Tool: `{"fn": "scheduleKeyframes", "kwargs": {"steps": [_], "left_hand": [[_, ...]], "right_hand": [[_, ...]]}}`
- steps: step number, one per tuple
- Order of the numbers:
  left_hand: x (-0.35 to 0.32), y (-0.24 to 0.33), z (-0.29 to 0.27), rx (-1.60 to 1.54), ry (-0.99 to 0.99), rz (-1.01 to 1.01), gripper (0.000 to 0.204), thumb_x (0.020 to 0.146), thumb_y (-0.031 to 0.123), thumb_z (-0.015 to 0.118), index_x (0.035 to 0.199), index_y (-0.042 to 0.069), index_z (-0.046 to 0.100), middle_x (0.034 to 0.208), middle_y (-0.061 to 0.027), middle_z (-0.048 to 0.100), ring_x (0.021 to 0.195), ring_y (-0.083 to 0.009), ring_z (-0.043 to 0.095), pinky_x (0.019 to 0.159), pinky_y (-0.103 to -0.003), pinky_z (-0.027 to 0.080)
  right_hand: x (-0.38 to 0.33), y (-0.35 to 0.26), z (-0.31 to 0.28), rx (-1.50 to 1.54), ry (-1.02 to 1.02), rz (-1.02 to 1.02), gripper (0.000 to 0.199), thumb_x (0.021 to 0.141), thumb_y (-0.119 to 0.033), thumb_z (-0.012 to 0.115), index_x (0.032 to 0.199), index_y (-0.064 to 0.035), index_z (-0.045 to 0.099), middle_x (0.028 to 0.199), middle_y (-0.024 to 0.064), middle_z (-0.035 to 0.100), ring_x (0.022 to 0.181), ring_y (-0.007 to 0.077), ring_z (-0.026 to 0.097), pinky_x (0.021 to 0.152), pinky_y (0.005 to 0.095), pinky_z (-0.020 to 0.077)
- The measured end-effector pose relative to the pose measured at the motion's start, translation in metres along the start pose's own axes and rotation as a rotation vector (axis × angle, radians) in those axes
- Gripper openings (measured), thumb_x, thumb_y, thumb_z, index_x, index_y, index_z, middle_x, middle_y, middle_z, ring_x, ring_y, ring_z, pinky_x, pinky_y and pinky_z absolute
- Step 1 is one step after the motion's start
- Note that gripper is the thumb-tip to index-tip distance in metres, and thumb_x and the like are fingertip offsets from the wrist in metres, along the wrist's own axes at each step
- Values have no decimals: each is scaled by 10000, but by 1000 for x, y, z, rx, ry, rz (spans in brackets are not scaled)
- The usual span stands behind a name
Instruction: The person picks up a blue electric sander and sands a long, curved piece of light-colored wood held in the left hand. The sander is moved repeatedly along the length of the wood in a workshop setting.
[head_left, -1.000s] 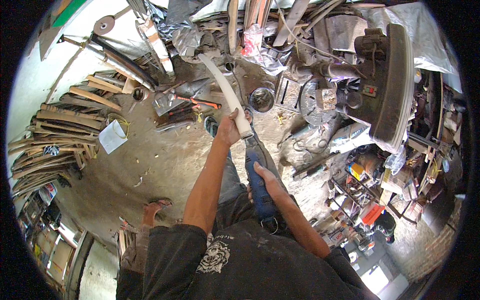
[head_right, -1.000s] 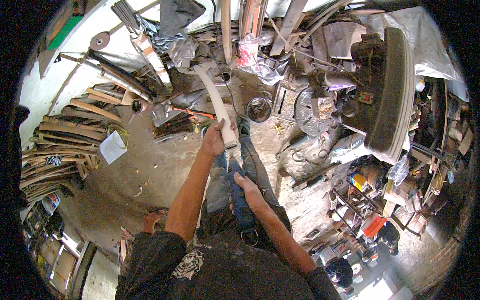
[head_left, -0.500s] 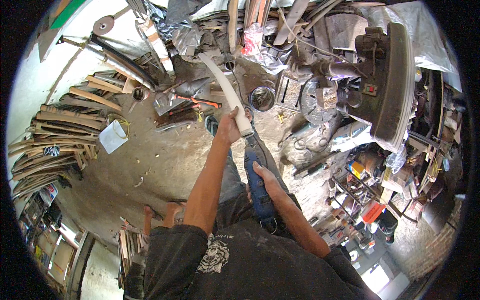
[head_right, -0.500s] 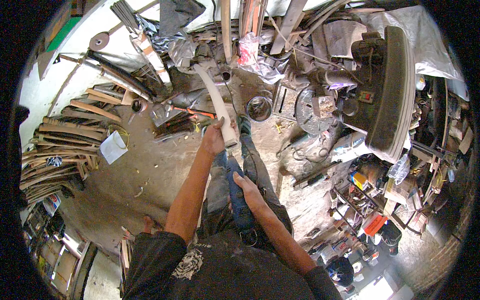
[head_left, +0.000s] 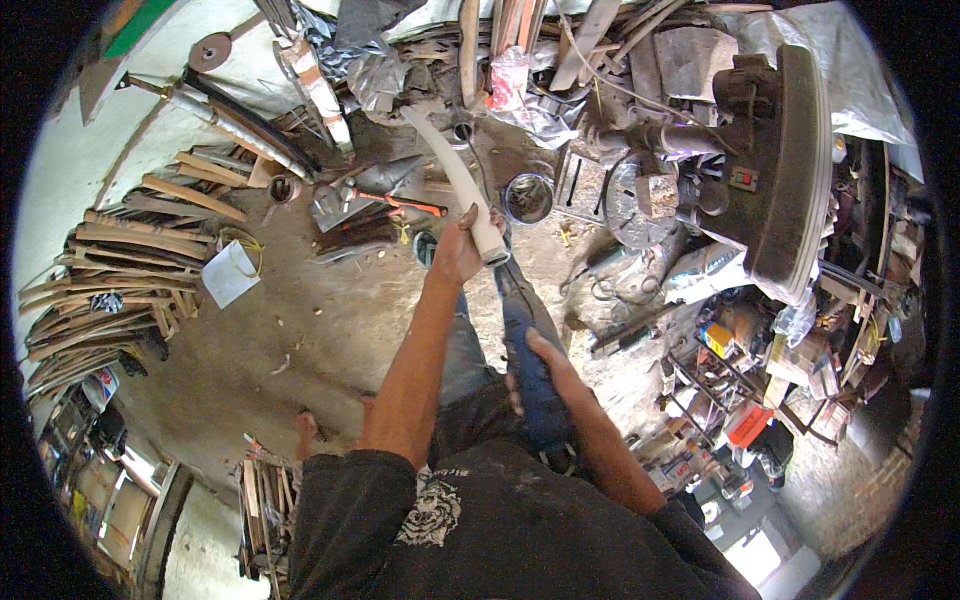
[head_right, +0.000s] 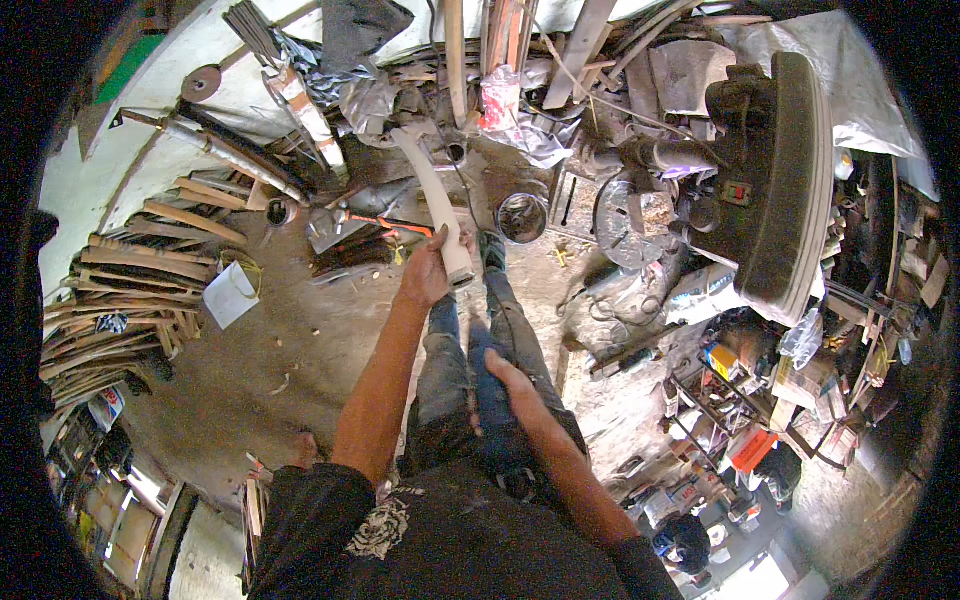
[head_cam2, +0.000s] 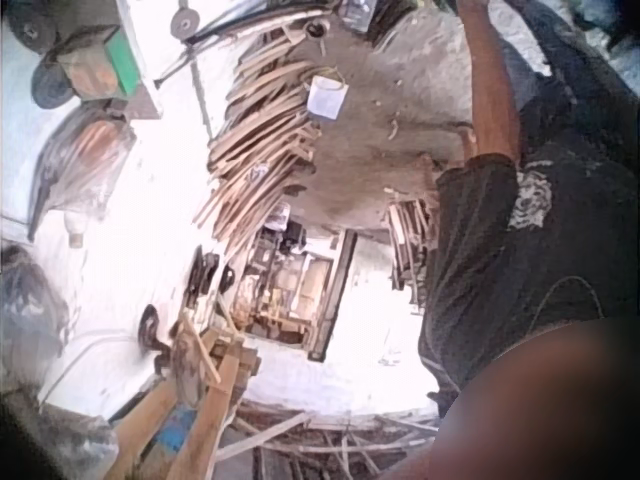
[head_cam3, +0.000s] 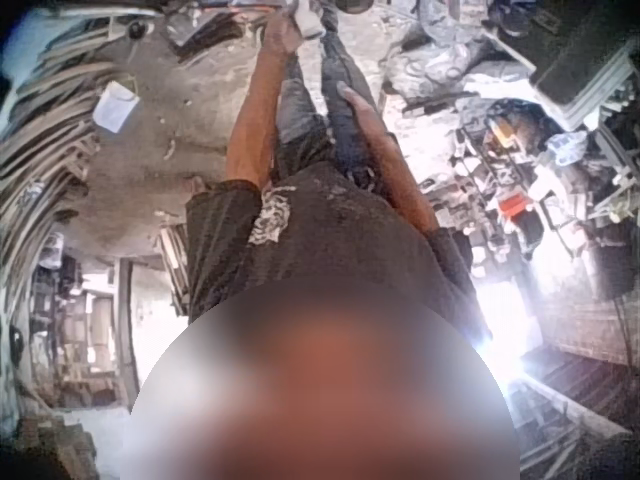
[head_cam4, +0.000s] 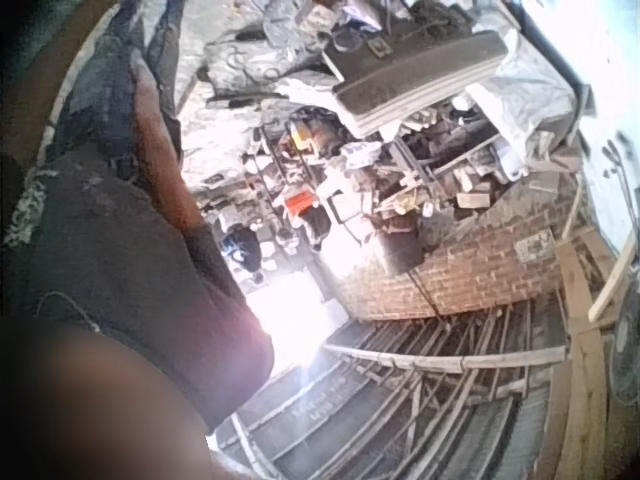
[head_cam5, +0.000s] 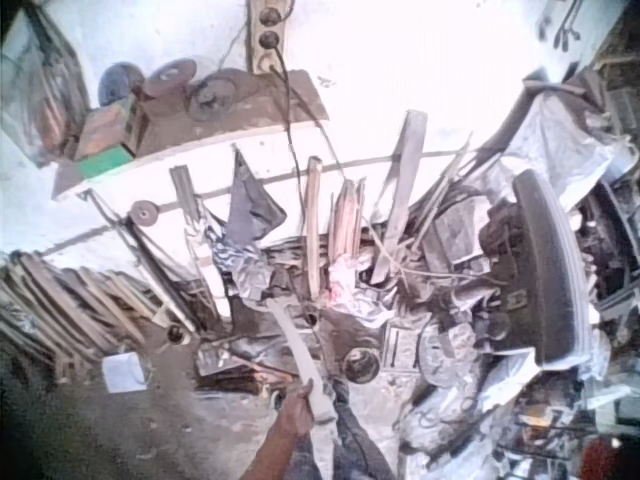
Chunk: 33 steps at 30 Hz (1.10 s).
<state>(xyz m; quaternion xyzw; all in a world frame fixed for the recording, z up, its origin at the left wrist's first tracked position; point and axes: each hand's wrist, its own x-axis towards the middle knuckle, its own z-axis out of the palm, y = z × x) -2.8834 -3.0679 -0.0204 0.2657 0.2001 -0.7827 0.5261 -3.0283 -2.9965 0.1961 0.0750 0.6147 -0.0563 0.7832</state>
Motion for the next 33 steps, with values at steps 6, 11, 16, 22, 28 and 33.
{"fn": "scheduleKeyframes", "kwargs": {"steps": [6,11,16,22,28,33], "left_hand": [[0,64,55,77,7,80,275,933,216,460,1051,-30,429,888,-104,539,856,-228,569,805,-342,496],[8,115,98,115,124,59,279,934,148,393,1106,-70,361,976,-173,523,888,-275,580,851,-376,510],[22,132,108,190,118,-1,223,919,139,389,1010,-61,425,909,-159,548,820,-254,602,739,-335,550],[24,129,107,161,-33,-68,164,896,99,422,982,-32,471,888,-124,556,838,-237,581,796,-344,516],[5,94,67,169,120,-162,118,878,106,484,925,0,464,838,-108,517,759,-255,542,703,-406,489],[-11,46,-6,141,224,-288,164,784,86,583,880,27,462,729,-96,504,667,-263,530,659,-413,477]], "right_hand": [[-34,-8,-44,150,-263,-57,620,887,-532,413,1248,-27,398,698,130,538,507,216,536,431,339,458],[-25,-5,-43,92,-33,-46,566,889,-509,435,1174,-20,462,680,131,575,487,226,568,432,339,482],[-25,-1,-28,-56,-3,-29,506,876,-529,453,1020,-47,514,659,108,584,481,208,572,425,313,482],[-38,-3,-16,-82,37,-18,476,886,-510,448,1041,-64,507,668,92,586,491,192,574,434,294,480],[-46,7,-12,-27,3,-70,431,883,-509,474,896,-80,513,649,77,574,486,179,567,436,291,485],[-30,16,-7,-57,-17,-70,453,906,-507,421,890,-64,517,653,78,569,480,180,566,427,299,485]]}}
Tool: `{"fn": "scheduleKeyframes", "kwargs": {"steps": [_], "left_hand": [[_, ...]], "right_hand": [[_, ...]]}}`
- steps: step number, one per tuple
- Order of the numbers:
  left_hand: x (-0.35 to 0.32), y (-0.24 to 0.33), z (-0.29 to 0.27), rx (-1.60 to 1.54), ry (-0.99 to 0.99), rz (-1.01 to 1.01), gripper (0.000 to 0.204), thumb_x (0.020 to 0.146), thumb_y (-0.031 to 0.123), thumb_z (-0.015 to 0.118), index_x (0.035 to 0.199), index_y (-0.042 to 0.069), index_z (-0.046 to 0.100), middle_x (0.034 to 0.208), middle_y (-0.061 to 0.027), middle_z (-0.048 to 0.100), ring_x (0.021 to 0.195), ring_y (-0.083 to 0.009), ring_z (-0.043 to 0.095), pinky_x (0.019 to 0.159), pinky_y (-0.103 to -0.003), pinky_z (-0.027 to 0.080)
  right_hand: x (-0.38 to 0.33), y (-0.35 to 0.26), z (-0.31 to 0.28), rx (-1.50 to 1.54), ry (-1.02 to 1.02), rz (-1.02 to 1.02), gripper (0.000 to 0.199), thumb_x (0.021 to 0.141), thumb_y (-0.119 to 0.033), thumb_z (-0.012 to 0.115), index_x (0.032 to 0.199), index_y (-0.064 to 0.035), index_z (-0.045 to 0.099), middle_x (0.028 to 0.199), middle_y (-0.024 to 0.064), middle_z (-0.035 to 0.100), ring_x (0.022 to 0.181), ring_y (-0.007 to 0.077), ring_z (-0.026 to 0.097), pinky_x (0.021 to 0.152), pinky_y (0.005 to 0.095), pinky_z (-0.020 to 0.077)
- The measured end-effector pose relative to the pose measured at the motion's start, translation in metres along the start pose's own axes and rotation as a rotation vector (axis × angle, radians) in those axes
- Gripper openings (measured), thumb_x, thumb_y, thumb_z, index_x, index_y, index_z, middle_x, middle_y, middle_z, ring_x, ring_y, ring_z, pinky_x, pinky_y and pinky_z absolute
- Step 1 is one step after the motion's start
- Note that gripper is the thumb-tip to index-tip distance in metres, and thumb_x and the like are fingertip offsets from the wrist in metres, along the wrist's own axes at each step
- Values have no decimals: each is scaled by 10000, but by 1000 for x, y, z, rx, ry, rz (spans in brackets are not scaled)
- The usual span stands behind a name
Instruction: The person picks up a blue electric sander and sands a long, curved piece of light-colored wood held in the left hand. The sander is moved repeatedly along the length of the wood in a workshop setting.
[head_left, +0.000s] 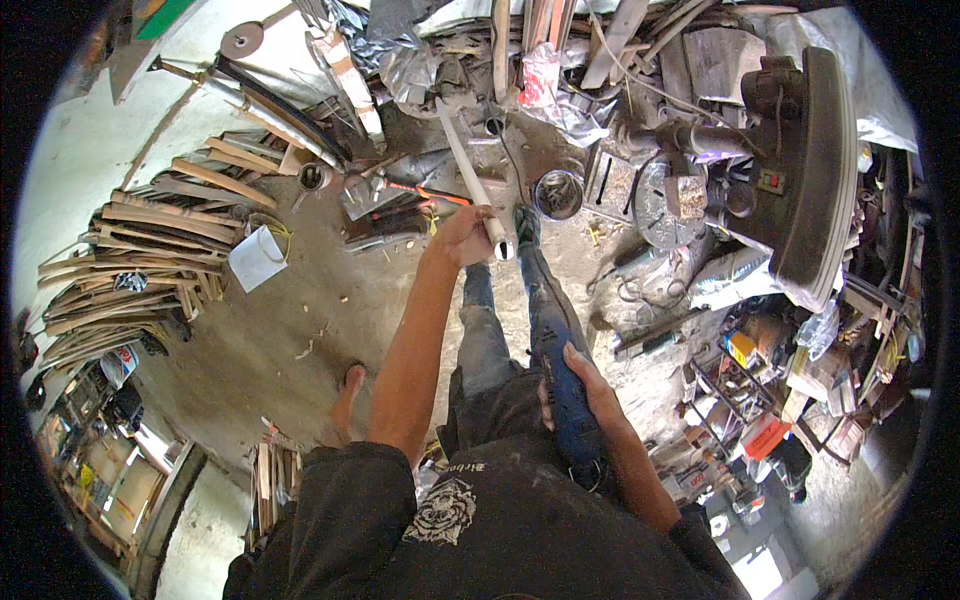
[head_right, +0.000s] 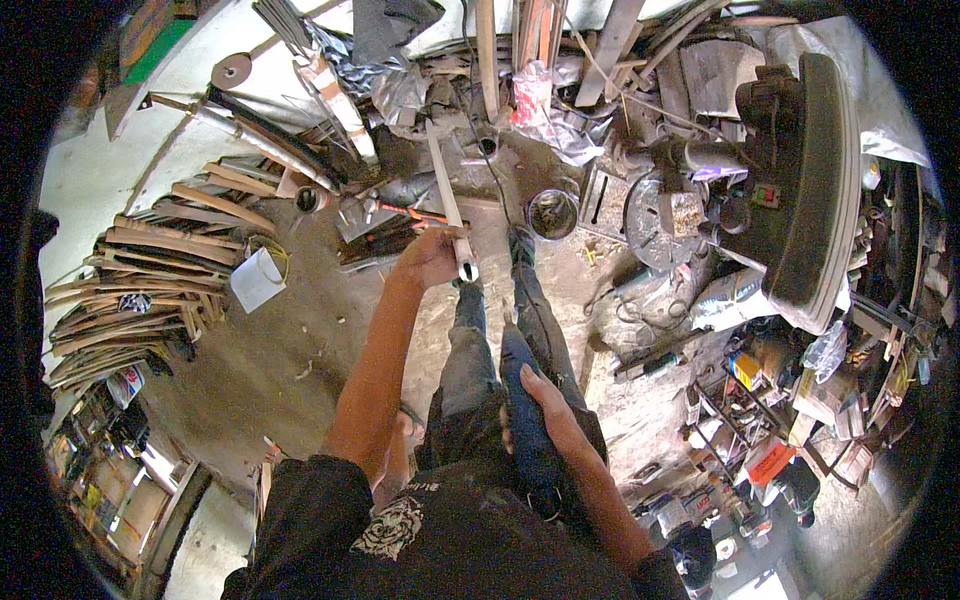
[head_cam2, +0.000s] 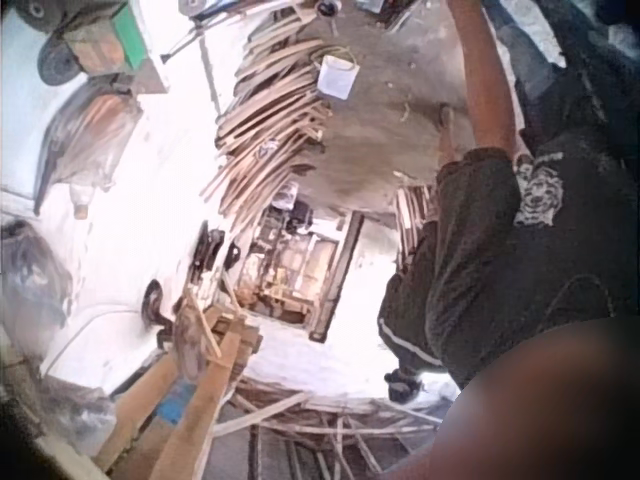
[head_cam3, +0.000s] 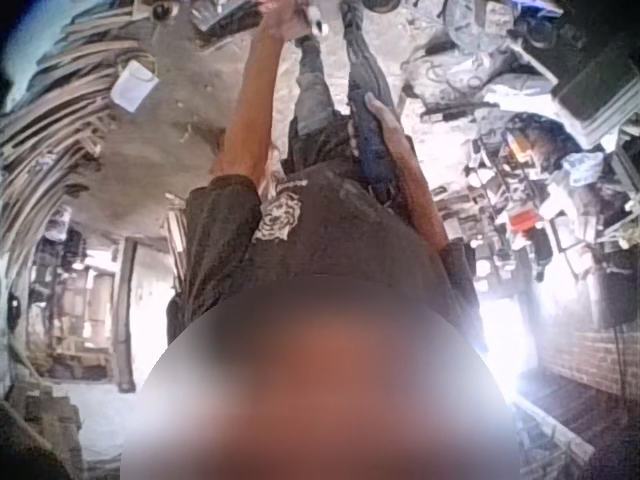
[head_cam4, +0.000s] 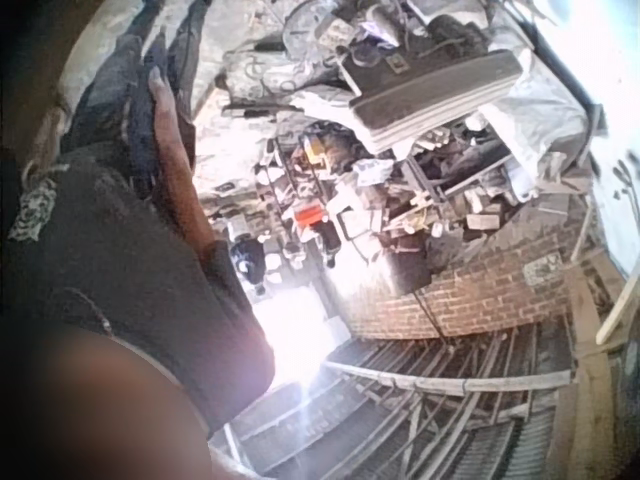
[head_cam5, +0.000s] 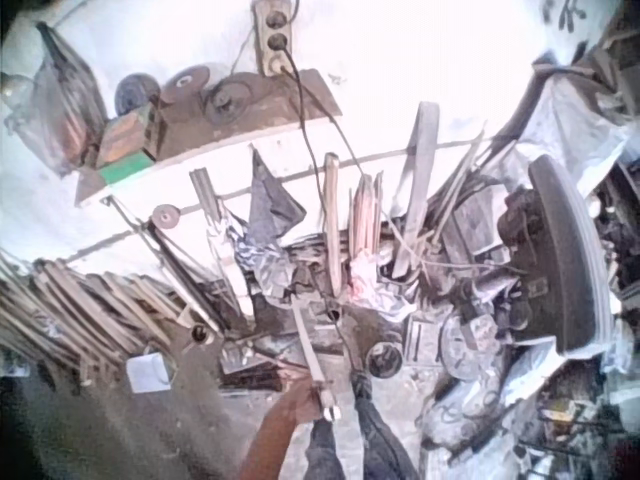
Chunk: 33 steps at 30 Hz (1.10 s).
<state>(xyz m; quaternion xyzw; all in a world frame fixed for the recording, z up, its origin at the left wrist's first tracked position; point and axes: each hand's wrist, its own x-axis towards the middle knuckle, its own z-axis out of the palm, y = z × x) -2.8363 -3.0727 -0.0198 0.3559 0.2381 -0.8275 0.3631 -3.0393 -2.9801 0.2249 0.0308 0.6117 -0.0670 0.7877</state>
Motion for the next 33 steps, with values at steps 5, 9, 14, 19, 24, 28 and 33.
{"fn": "scheduleKeyframes", "kwargs": {"steps": [5,9,14,19,24,28,33], "left_hand": [[5,-27,-26,144,-14,-65,127,760,69,544,859,60,465,703,-60,477,647,-234,510,630,-392,464],[7,-39,-31,174,-9,-35,104,794,115,545,860,62,485,702,-89,525,638,-251,542,619,-405,482],[10,-47,-31,189,64,-42,111,795,113,544,858,65,467,699,-90,515,628,-250,538,610,-395,482],[8,-47,-39,176,-1,-68,144,797,116,538,879,60,433,732,-78,485,640,-238,524,606,-379,479],[8,-50,-53,140,49,-36,133,806,124,534,891,55,460,747,-85,514,660,-243,551,620,-378,502],[5,-48,-60,126,88,-62,137,809,121,521,908,44,467,750,-83,519,661,-236,554,629,-371,510],[3,-45,-59,149,130,-64,136,802,113,518,903,38,466,739,-79,521,641,-225,551,611,-362,506]], "right_hand": [[21,3,10,-81,-45,29,508,890,-556,421,852,-62,532,637,71,577,473,176,576,427,294,491],[31,6,13,-43,-48,60,501,875,-560,455,845,-65,523,629,79,579,478,179,585,424,295,492],[41,6,10,-27,-43,99,509,868,-567,465,870,-61,513,627,84,578,477,183,584,420,295,490],[46,4,13,-5,-26,137,499,863,-554,486,896,-56,508,624,95,573,472,187,580,420,303,494],[52,-2,12,70,-67,217,494,862,-543,498,945,-56,509,645,105,578,460,190,569,409,301,490],[58,-2,7,116,-110,246,503,861,-547,493,954,-53,518,651,114,586,458,204,570,412,320,491],[66,0,8,108,-126,263,513,865,-558,471,895,-51,549,634,118,594,457,231,575,422,348,494]]}}
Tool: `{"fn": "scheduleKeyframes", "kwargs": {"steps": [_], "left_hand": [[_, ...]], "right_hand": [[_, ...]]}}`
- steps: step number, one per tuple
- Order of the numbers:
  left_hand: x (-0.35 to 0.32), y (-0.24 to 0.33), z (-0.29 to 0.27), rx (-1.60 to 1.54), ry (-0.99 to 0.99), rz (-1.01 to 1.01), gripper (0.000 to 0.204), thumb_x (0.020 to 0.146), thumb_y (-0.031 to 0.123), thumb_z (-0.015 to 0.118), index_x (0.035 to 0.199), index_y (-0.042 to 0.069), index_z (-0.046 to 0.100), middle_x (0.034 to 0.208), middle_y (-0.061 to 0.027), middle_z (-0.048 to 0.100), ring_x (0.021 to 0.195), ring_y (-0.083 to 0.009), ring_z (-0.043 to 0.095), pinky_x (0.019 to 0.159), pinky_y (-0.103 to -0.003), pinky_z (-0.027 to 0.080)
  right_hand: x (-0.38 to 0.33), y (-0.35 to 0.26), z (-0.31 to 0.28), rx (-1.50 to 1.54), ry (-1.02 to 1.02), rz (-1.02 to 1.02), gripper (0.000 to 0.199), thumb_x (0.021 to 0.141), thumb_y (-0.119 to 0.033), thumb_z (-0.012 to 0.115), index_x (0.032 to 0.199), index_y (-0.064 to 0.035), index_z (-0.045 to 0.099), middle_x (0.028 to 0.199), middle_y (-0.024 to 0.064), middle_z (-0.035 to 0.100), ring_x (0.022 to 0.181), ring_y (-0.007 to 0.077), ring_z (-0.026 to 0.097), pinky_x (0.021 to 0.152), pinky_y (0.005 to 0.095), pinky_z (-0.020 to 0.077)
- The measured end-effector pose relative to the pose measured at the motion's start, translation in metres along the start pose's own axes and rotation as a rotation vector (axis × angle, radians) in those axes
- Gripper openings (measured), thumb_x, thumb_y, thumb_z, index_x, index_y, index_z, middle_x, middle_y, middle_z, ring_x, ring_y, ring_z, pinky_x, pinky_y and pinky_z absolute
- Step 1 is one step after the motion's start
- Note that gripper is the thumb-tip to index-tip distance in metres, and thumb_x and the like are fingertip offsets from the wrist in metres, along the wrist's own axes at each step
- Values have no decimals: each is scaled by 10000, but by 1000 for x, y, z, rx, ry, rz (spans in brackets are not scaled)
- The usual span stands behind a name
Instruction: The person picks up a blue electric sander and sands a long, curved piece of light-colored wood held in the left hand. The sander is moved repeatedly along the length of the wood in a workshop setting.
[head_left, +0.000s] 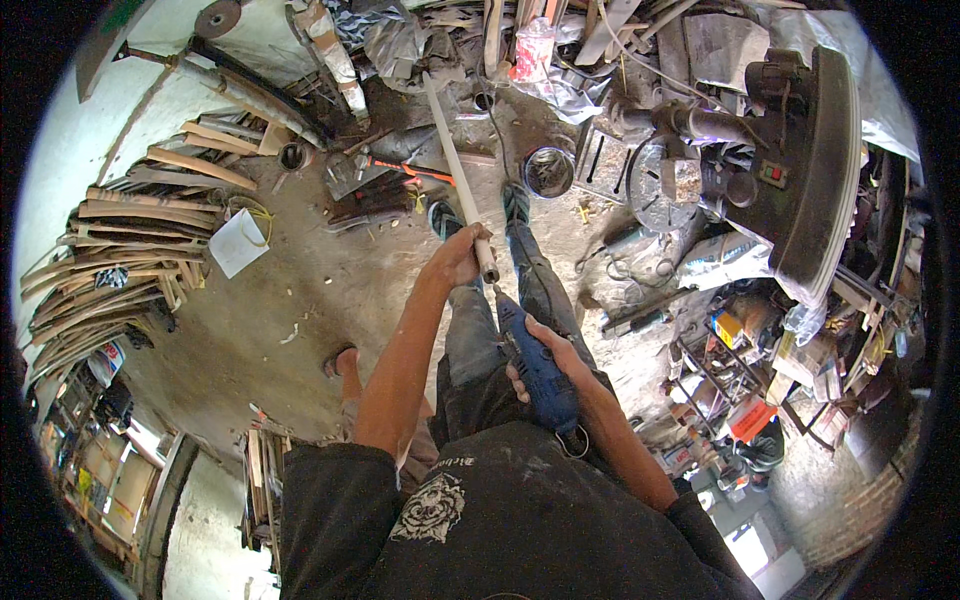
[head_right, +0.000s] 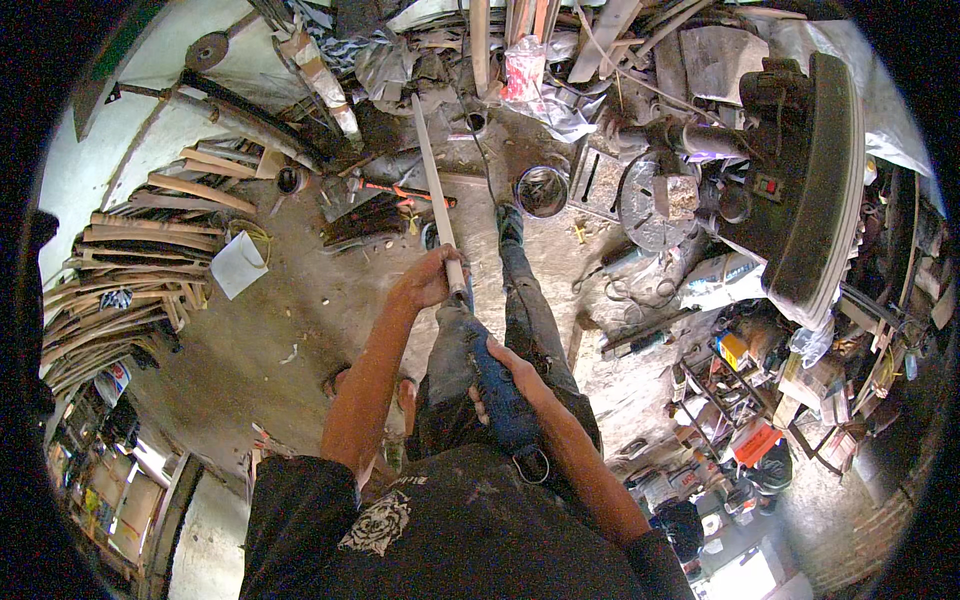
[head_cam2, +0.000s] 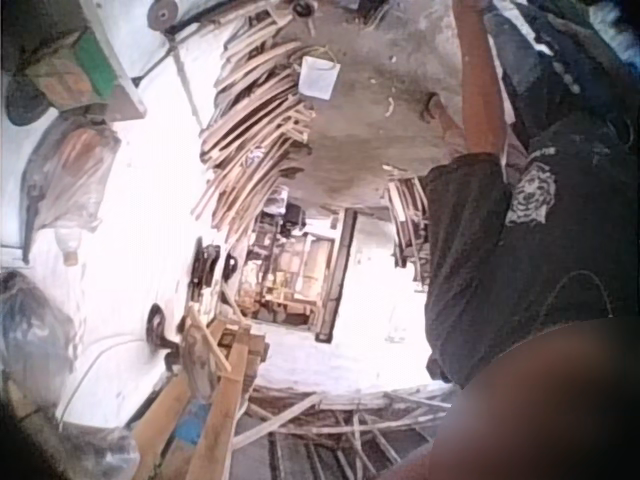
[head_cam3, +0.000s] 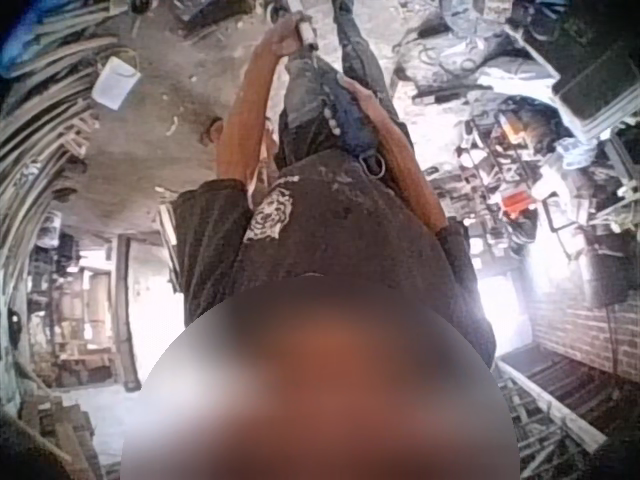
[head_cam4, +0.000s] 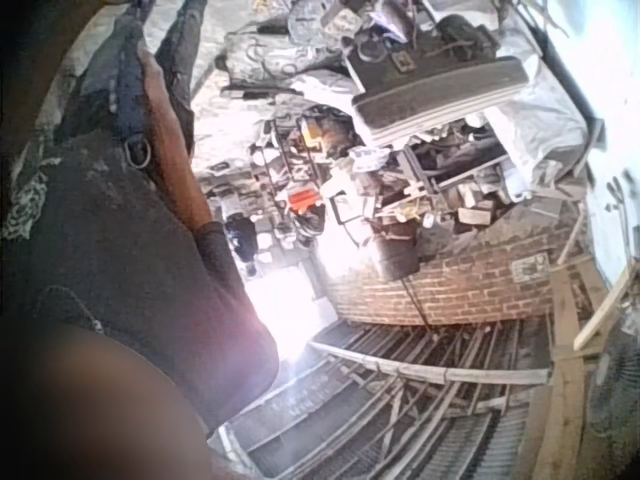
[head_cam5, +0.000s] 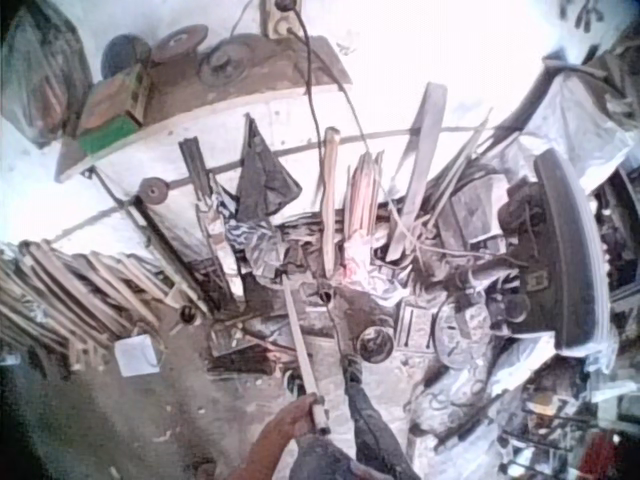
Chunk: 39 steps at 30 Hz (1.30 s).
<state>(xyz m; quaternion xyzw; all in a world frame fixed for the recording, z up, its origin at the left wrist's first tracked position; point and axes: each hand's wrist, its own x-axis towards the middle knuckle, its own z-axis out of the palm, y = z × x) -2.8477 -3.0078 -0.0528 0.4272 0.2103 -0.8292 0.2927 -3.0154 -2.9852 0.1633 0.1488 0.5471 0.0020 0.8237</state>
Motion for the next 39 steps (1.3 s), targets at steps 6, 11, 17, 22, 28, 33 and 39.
{"fn": "scheduleKeyframes", "kwargs": {"steps": [6,11,17,22,28,33,39], "left_hand": [[-6,3,5,32,23,-25,162,799,125,542,913,46,456,733,-68,501,627,-209,527,579,-354,483],[-3,3,5,17,16,-10,141,799,139,548,887,63,469,701,-58,515,606,-215,537,569,-363,491],[4,-2,2,26,0,19,137,796,140,548,869,60,464,696,-62,507,596,-221,523,558,-369,479],[5,-5,4,19,22,14,134,799,139,546,869,59,466,685,-72,507,592,-232,518,554,-371,473],[4,-6,9,20,33,29,152,799,148,543,876,59,448,681,-91,504,581,-250,508,549,-401,465],[9,-7,15,-10,-14,-18,194,796,167,544,907,77,414,685,-102,493,583,-263,501,556,-432,459],[11,-9,21,6,-28,6,208,798,192,536,907,78,402,699,-99,482,606,-268,499,584,-444,451]], "right_hand": [[4,3,2,35,-13,-25,476,887,-517,467,1024,-62,494,672,123,585,473,199,574,421,315,494],[6,4,3,31,14,-31,459,888,-512,466,1014,-73,507,672,120,587,472,203,575,421,324,494],[3,3,6,3,41,-56,459,881,-522,475,993,-78,512,664,113,588,467,204,574,416,323,492],[1,3,7,16,56,-49,479,866,-538,491,976,-72,512,648,109,584,466,205,577,416,325,495],[3,7,7,2,86,-59,504,853,-559,498,951,-65,515,643,106,583,469,205,582,415,327,498],[1,11,10,-15,142,-117,521,856,-560,494,896,-42,530,632,97,582,461,195,583,414,306,501],[-1,10,16,-69,194,-164,529,856,-571,487,862,-44,538,626,77,585,462,174,587,423,279,504]]}}
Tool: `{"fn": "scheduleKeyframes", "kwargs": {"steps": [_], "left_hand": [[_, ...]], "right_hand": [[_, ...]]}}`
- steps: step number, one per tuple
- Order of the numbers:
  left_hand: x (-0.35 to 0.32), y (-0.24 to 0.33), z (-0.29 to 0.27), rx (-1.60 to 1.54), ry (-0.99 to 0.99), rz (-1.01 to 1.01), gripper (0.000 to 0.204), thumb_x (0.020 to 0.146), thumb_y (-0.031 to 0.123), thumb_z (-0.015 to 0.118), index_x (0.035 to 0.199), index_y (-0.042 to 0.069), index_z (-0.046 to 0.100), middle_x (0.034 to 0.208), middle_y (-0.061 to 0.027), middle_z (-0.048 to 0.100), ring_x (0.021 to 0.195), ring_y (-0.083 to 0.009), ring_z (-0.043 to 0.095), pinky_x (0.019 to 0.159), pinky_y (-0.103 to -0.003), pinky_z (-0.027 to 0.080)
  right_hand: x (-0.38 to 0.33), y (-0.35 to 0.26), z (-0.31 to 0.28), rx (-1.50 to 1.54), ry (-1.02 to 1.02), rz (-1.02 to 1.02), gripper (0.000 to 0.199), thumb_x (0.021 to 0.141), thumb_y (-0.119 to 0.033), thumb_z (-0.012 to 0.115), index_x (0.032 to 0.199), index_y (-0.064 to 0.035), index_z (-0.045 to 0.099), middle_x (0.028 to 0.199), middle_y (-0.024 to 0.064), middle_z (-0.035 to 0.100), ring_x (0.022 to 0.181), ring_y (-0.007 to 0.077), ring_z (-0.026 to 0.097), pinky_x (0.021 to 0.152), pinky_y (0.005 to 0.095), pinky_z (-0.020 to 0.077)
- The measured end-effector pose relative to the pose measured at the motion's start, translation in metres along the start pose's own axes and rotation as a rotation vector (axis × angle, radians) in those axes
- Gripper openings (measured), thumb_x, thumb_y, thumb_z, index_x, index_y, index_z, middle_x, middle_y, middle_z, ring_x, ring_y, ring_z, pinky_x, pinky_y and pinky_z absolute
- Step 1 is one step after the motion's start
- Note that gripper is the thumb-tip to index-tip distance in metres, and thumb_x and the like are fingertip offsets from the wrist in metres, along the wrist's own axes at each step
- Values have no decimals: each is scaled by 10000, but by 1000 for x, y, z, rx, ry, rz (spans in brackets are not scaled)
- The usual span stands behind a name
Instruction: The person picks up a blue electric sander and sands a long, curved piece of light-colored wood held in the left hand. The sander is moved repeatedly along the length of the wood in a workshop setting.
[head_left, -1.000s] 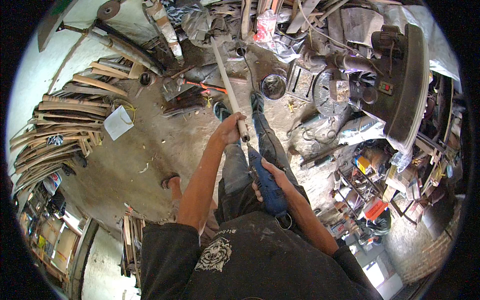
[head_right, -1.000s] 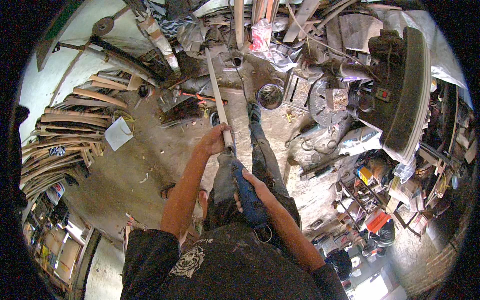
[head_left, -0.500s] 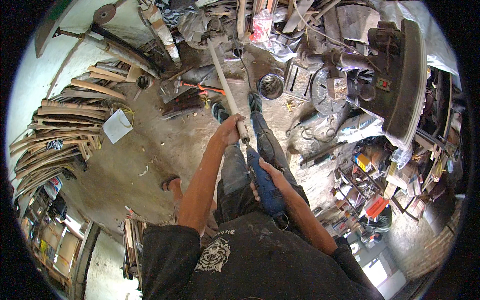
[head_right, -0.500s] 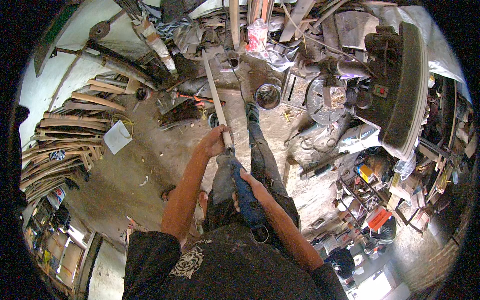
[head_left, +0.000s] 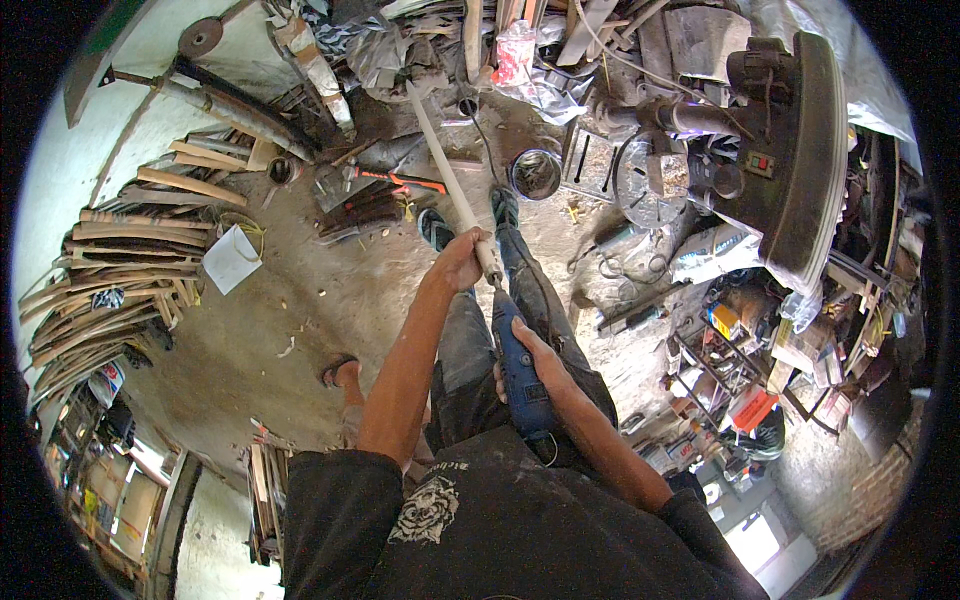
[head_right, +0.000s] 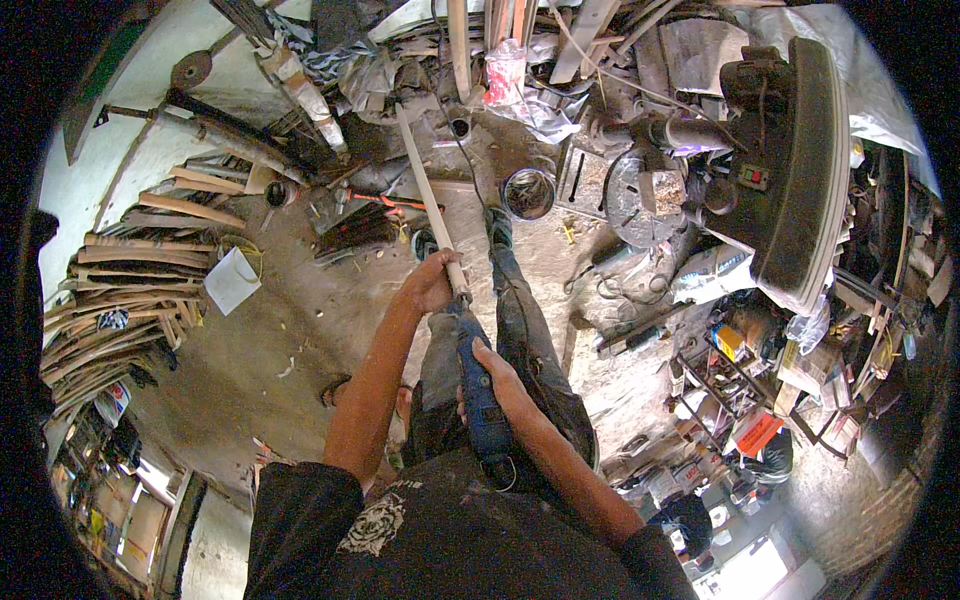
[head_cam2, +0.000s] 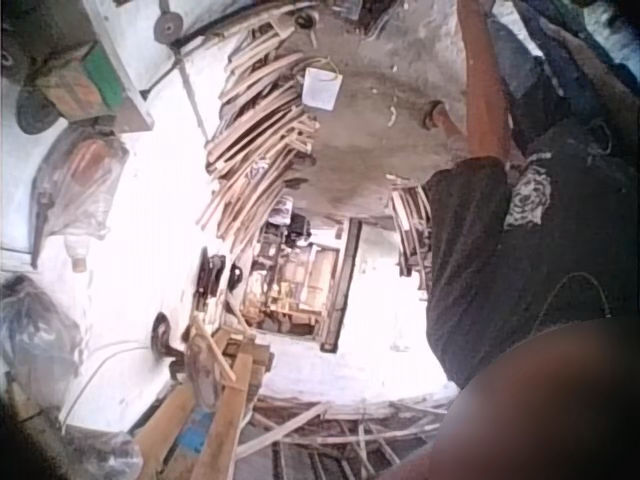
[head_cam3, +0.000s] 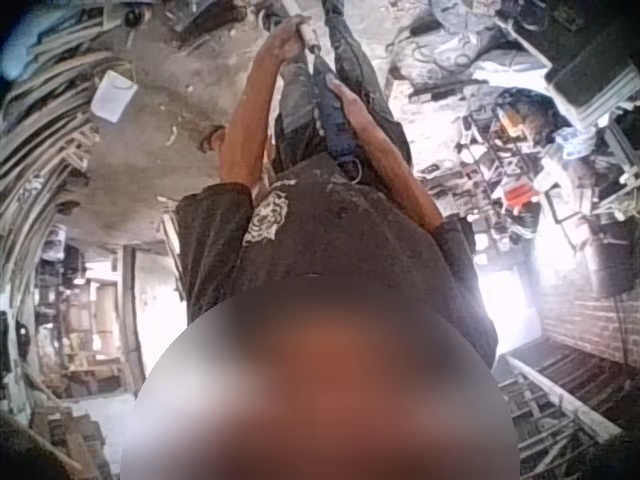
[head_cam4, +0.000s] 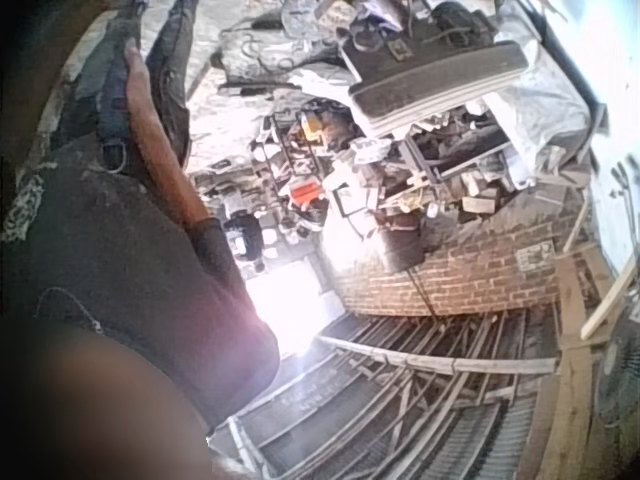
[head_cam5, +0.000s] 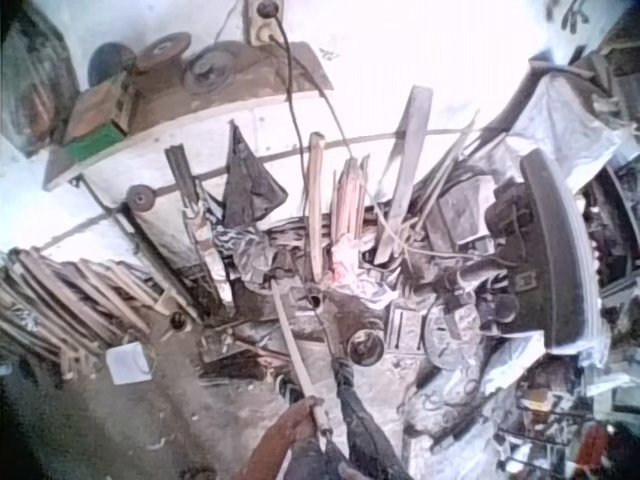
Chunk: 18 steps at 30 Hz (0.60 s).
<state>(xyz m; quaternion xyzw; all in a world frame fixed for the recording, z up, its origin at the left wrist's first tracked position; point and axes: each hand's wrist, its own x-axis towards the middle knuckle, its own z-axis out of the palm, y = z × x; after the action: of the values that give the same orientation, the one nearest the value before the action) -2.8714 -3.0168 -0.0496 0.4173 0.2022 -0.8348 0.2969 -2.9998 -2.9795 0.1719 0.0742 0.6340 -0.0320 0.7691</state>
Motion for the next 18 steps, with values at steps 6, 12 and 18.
{"fn": "scheduleKeyframes", "kwargs": {"steps": [6,12,18], "left_hand": [[0,1,1,13,32,-6,196,791,186,550,887,82,415,713,-90,487,620,-256,501,584,-423,453],[4,-2,-7,10,17,22,168,794,174,557,881,90,440,690,-87,497,607,-257,508,562,-429,454],[7,-2,-12,-15,10,30,162,787,171,563,873,91,452,671,-87,506,587,-262,517,556,-444,458]], "right_hand": [[-3,0,1,-41,3,-52,540,856,-576,482,851,-39,540,630,78,588,473,171,591,430,273,505],[3,3,-2,-23,-56,-10,543,853,-581,483,875,-42,535,635,82,586,477,179,591,429,283,505],[6,6,-5,-24,-7,46,541,853,-579,482,879,-41,529,632,86,583,474,191,587,431,304,506]]}}
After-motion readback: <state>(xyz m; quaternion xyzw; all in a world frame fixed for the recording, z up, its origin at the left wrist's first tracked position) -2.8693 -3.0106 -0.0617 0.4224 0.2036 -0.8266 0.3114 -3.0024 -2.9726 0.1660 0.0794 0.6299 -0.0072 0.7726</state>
